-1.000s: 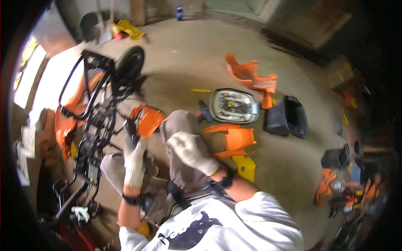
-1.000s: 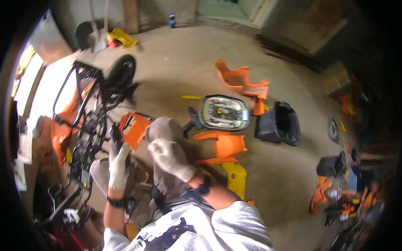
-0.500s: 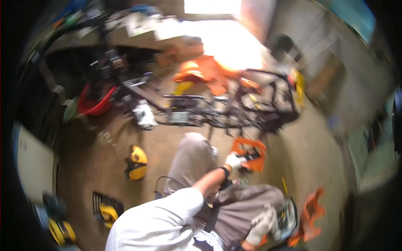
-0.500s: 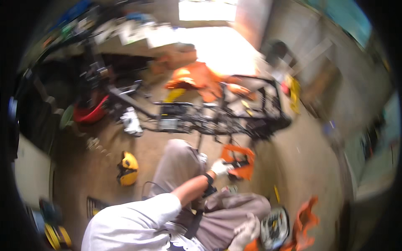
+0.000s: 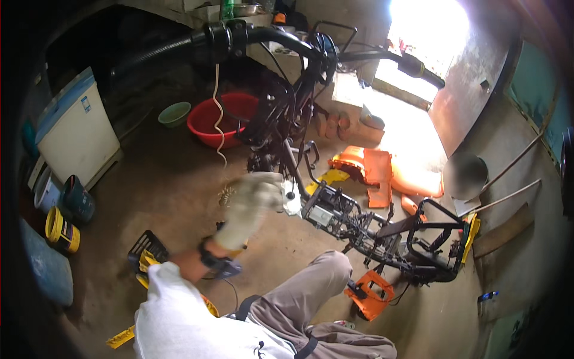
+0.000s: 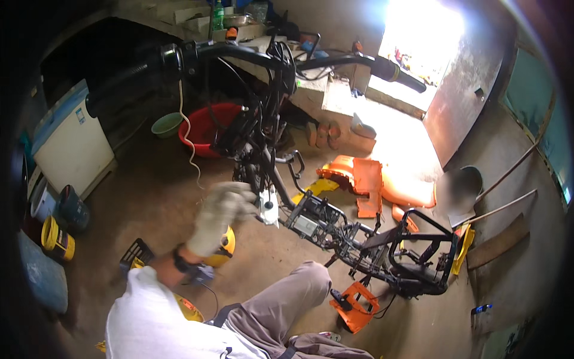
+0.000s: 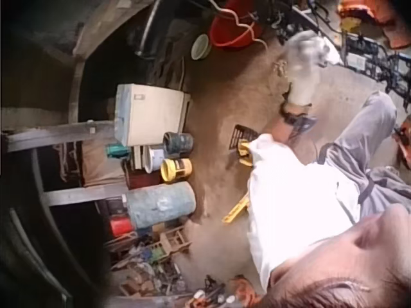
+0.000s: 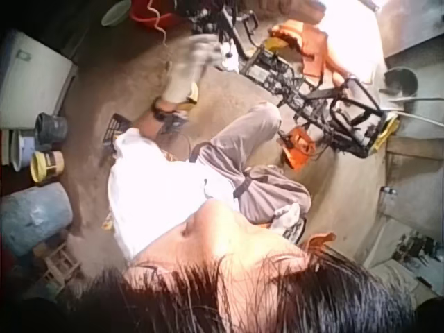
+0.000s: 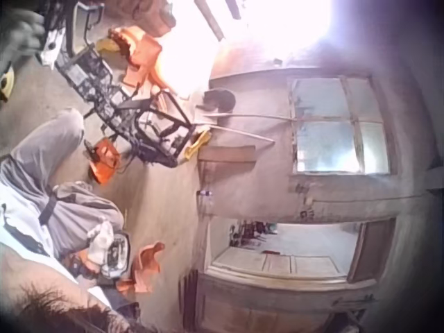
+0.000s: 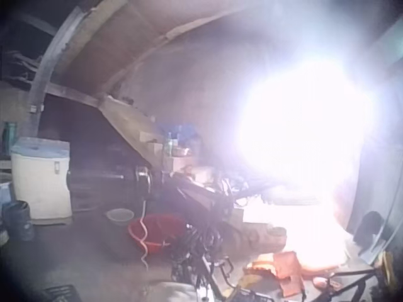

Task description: The recorder is disassembling and repairing components of a motorcycle, including body panels and electrical parts.

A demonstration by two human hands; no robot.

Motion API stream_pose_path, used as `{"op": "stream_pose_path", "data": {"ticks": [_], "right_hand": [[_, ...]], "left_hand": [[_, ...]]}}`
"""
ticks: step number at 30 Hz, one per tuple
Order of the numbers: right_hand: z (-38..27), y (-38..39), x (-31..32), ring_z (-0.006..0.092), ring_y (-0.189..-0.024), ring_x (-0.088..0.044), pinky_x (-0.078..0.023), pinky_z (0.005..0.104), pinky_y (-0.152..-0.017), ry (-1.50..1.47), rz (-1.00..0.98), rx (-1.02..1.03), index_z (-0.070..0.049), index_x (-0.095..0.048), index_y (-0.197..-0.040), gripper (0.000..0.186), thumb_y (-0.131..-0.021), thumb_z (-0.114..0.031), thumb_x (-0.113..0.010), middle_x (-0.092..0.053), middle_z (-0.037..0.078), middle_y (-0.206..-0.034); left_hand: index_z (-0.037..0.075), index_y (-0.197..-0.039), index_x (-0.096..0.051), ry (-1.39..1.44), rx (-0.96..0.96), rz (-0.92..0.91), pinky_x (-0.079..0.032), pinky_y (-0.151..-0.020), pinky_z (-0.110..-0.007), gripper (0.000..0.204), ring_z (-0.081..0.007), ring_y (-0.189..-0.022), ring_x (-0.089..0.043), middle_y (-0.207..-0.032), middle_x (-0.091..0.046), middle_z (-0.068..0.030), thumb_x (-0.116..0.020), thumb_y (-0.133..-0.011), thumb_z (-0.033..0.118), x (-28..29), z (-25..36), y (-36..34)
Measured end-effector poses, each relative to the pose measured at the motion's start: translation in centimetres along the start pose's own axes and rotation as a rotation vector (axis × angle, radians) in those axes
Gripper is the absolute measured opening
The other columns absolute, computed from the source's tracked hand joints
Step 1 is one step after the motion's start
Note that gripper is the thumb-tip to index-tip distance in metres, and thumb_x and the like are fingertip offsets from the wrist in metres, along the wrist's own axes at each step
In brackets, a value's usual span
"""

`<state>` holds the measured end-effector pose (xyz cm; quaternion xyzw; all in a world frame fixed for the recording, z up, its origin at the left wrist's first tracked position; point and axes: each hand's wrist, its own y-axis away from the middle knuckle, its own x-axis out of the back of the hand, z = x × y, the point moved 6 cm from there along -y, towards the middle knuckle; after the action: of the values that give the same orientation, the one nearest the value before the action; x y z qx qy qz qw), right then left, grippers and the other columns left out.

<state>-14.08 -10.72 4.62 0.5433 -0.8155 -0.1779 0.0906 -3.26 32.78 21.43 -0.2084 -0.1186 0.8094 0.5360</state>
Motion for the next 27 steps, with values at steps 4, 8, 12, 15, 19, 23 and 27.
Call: {"op": "stream_pose_path", "data": {"ticks": [4, 8, 12, 15, 19, 23, 27], "right_hand": [[-0.6, -1.0, -2.0, 0.0234, -0.081, -0.063, -0.050, 0.0311, -0.077, 0.003, -0.019, -0.023, -0.008, -0.051, -0.135, 0.051, -0.094, -0.035, -0.066, -0.067, 0.012, -0.095], [-0.7, -1.1, -3.5, 0.0223, -0.078, -0.061, -0.049, 0.0306, -0.074, 0.021, -0.040, -0.034, -0.007, -0.052, -0.133, 0.048, -0.094, -0.034, -0.065, -0.066, 0.011, -0.092], [-1.0, -0.9, -4.8, 0.0211, -0.075, -0.060, -0.048, 0.0300, -0.071, 0.027, -0.058, -0.032, -0.007, -0.052, -0.130, 0.045, -0.095, -0.032, -0.065, -0.065, 0.010, -0.089], [-1.0, -0.6, -5.1, 0.0203, -0.073, -0.058, -0.048, 0.0296, -0.069, 0.018, -0.053, -0.040, -0.007, -0.053, -0.129, 0.043, -0.095, -0.032, -0.064, -0.063, 0.009, -0.087], [-0.7, -0.5, -5.0, 0.0191, -0.070, -0.057, -0.047, 0.0291, -0.067, 0.011, -0.042, -0.044, -0.006, -0.053, -0.127, 0.041, -0.096, -0.030, -0.063, -0.062, 0.008, -0.085], [-0.7, -0.4, -4.5, 0.0180, -0.067, -0.055, -0.046, 0.0285, -0.064, -0.003, -0.022, -0.039, -0.006, -0.054, -0.124, 0.038, -0.096, -0.029, -0.062, -0.061, 0.008, -0.082], [-0.6, -0.2, -3.8, 0.0169, -0.065, -0.053, -0.045, 0.0280, -0.061, -0.007, -0.008, -0.043, -0.005, -0.054, -0.122, 0.035, -0.096, -0.028, -0.062, -0.059, 0.007, -0.080]], "left_hand": [[0.004, -0.104, -0.063, 0.072, -0.153, 0.202, -0.047, -0.059, -0.025, 0.016, -0.0079, -0.069, -0.057, -0.082, -0.059, -0.0010, -0.057, -0.099, 0.019, 10.8, 8.8, -1.9], [0.008, -0.095, -0.062, -0.120, -0.201, 0.287, -0.039, -0.045, -0.023, 0.015, -0.0043, -0.054, -0.046, -0.074, -0.053, 0.0035, -0.063, -0.096, 0.023, 14.2, 7.3, -13.2], [0.008, -0.107, -0.063, -0.146, 0.400, -0.154, -0.042, -0.050, -0.024, 0.022, -0.0043, -0.062, -0.050, -0.076, -0.058, 0.0040, -0.065, -0.096, 0.027, 12.8, -1.8, -20.8], [0.008, -0.109, -0.067, -0.176, 0.370, -0.564, -0.044, -0.051, -0.024, 0.024, -0.0072, -0.063, -0.054, -0.084, -0.065, 0.0005, -0.066, -0.096, 0.027, 9.4, -5.1, -21.2], [0.006, -0.110, -0.064, 0.134, 0.487, -0.412, -0.057, -0.081, -0.030, 0.022, -0.0118, -0.087, -0.068, -0.096, -0.069, -0.0017, -0.069, -0.092, 0.018, 8.5, -6.6, -20.8], [0.007, -0.123, -0.053, 0.162, 0.335, -0.236, -0.059, -0.079, -0.036, 0.041, -0.0181, -0.093, -0.068, -0.097, -0.067, -0.0062, -0.073, -0.089, 0.018, 8.3, -4.5, -21.2], [0.006, -0.129, -0.051, 0.415, 0.250, -0.180, -0.061, -0.085, -0.044, 0.049, -0.0258, -0.097, -0.069, -0.102, -0.068, -0.0128, -0.073, -0.089, 0.022, 9.4, 0.2, -20.4]]}}
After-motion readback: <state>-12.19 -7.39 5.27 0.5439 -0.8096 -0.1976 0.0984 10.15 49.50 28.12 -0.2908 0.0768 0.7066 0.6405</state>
